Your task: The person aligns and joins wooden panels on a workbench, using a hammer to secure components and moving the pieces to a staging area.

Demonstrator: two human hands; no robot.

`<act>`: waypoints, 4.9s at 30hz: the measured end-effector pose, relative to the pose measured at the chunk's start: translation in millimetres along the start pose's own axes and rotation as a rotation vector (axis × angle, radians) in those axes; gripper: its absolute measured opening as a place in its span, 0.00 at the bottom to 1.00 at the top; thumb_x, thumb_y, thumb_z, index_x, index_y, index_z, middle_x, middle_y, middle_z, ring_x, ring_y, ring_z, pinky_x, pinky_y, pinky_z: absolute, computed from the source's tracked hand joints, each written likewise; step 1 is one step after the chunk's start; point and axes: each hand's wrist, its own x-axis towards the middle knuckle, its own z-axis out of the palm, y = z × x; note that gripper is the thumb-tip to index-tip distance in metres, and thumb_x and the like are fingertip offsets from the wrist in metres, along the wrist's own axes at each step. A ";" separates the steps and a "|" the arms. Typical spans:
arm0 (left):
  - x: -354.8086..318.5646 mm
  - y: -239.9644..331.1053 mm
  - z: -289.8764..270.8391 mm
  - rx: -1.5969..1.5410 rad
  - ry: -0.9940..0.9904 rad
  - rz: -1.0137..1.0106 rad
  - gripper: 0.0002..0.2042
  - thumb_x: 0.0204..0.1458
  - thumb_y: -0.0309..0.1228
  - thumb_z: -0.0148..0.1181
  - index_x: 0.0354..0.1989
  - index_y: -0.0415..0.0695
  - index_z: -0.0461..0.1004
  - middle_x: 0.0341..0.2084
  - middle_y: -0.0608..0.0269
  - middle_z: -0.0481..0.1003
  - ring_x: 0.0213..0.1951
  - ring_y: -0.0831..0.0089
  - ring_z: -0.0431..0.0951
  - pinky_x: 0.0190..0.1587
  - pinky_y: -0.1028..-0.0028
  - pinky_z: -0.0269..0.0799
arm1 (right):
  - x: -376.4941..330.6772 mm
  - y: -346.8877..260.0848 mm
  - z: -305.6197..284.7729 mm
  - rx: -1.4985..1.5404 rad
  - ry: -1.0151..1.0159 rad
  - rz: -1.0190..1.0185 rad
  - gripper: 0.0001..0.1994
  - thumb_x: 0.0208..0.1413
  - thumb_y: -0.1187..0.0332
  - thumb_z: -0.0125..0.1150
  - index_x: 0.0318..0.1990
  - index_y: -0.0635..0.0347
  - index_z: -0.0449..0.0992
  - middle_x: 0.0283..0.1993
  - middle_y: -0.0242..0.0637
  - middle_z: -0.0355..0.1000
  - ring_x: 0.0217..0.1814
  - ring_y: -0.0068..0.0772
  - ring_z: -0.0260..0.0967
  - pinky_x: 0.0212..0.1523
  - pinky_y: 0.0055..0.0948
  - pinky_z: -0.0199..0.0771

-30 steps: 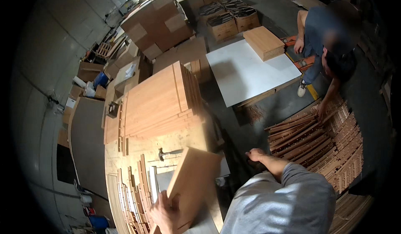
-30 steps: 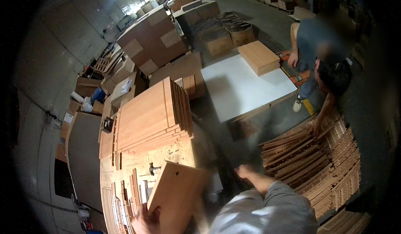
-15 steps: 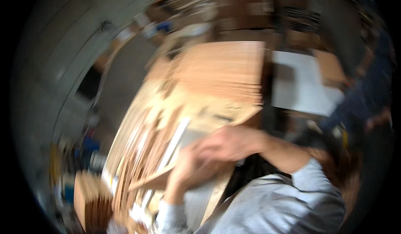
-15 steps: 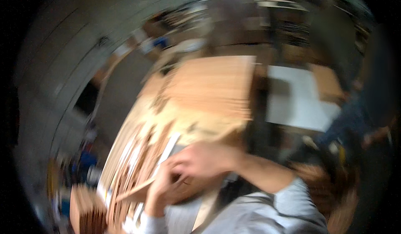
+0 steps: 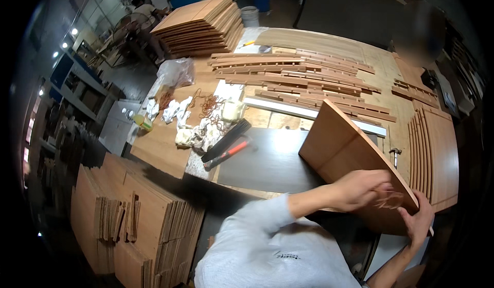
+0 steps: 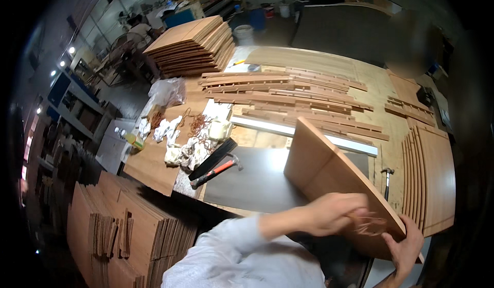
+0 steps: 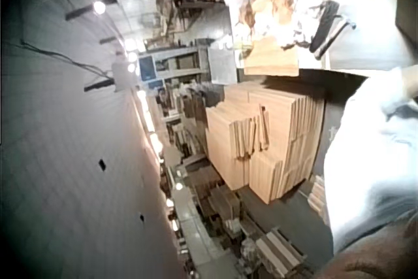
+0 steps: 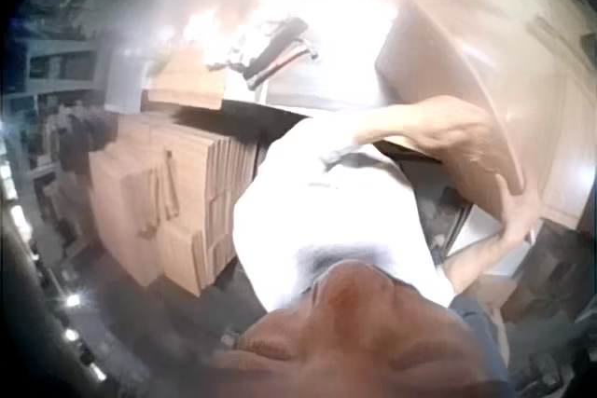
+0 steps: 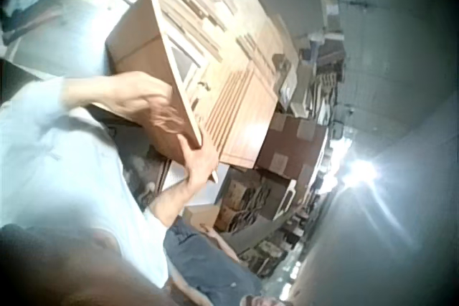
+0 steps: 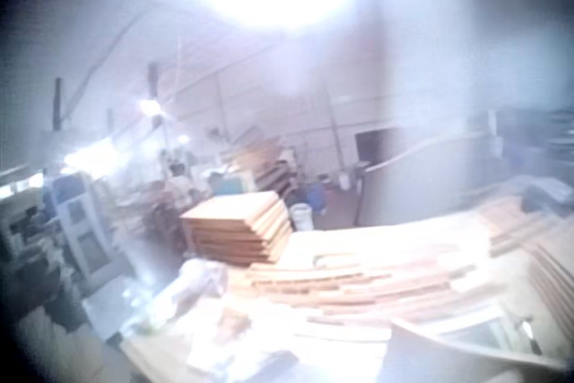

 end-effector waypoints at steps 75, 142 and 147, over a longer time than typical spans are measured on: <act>-254.8 -38.2 -398.5 0.788 1.097 -0.669 0.16 0.60 0.39 0.64 0.33 0.35 0.78 0.28 0.48 0.81 0.33 0.57 0.82 0.37 0.63 0.75 | -13.1 -19.8 12.6 0.495 0.722 0.131 0.27 0.59 0.60 0.70 0.61 0.67 0.74 0.60 0.43 0.75 0.60 0.35 0.70 0.61 0.37 0.69; 23.3 -99.2 -74.7 0.115 0.378 -0.178 0.18 0.67 0.38 0.55 0.58 0.37 0.71 0.43 0.52 0.73 0.45 0.60 0.75 0.48 0.62 0.72 | -60.0 -96.1 -63.0 -0.262 0.951 -0.148 0.22 0.53 0.68 0.72 0.56 0.58 0.76 0.58 0.43 0.74 0.60 0.41 0.73 0.63 0.38 0.70; 1.2 -44.9 -36.3 -0.160 0.310 -0.090 0.21 0.64 0.39 0.61 0.57 0.38 0.68 0.47 0.47 0.74 0.52 0.52 0.74 0.56 0.60 0.69 | -43.9 -145.8 -58.7 -0.164 0.433 0.053 0.22 0.61 0.64 0.66 0.62 0.56 0.73 0.55 0.43 0.76 0.58 0.36 0.74 0.61 0.34 0.71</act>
